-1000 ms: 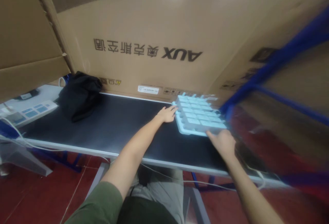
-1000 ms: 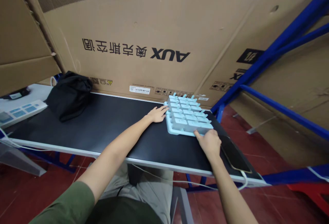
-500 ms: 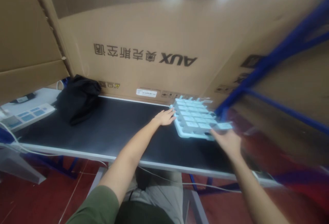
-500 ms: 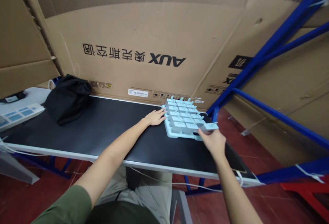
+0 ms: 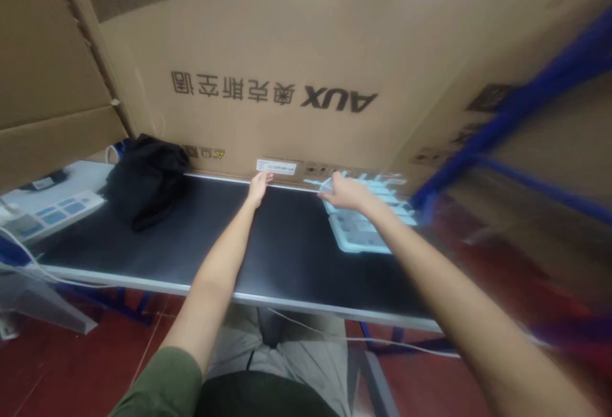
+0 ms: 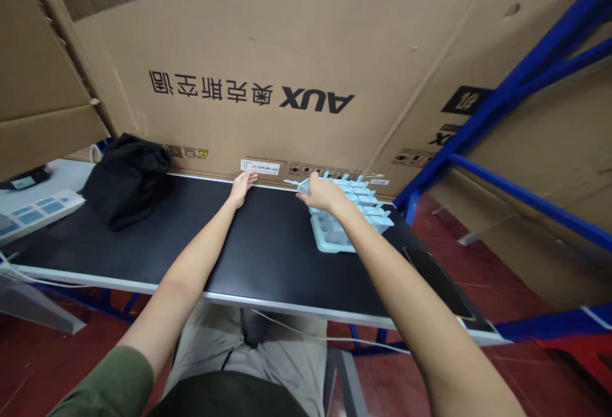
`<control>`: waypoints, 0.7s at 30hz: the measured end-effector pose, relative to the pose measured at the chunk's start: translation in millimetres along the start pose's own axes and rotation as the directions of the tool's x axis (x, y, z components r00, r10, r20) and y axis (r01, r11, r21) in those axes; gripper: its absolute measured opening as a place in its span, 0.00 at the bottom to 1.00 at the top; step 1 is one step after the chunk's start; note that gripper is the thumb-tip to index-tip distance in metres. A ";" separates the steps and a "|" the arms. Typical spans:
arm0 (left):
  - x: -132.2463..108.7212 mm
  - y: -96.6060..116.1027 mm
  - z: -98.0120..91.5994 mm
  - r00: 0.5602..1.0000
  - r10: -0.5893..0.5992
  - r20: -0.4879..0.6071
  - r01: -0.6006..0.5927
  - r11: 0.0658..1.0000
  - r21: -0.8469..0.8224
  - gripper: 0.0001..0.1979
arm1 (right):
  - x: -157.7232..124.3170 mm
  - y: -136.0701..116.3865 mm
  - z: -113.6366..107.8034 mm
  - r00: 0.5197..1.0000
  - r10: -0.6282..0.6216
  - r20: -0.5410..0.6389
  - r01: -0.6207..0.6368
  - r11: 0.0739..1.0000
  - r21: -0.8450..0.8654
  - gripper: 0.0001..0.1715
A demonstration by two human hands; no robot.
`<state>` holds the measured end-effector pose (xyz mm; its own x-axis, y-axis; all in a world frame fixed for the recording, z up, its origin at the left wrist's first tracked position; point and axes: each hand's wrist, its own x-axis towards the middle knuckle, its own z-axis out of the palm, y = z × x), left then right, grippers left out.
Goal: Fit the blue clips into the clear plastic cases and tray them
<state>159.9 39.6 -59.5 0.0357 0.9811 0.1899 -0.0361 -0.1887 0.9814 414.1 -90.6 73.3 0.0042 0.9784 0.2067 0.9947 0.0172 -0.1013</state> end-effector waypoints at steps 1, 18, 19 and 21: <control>0.0 -0.9 -8.4 1.000 -0.007 0.006 0.007 1.000 -0.006 0.24 | 7.8 -13.9 5.0 0.997 -0.020 0.072 0.022 0.999 -0.027 0.41; -3.7 -10.2 -32.5 0.913 0.179 0.367 -0.329 0.855 0.400 0.19 | 37.4 -63.8 50.6 0.986 -0.031 0.162 0.050 0.993 -0.111 0.39; -5.3 -8.3 -33.6 0.889 0.179 0.421 -0.370 0.822 0.433 0.22 | 36.1 -58.7 57.6 0.982 -0.034 0.185 0.057 0.992 -0.116 0.37; -7.8 -5.2 -34.1 0.849 0.168 0.501 -0.440 0.750 0.494 0.25 | 31.1 -48.5 71.0 0.976 -0.054 0.213 0.082 0.989 -0.125 0.33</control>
<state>125.7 34.4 -67.1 0.5245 0.7803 0.3407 0.4509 -0.5940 0.6662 358.7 -46.3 15.6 -0.0717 0.9974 0.0002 0.9967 0.0716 0.0384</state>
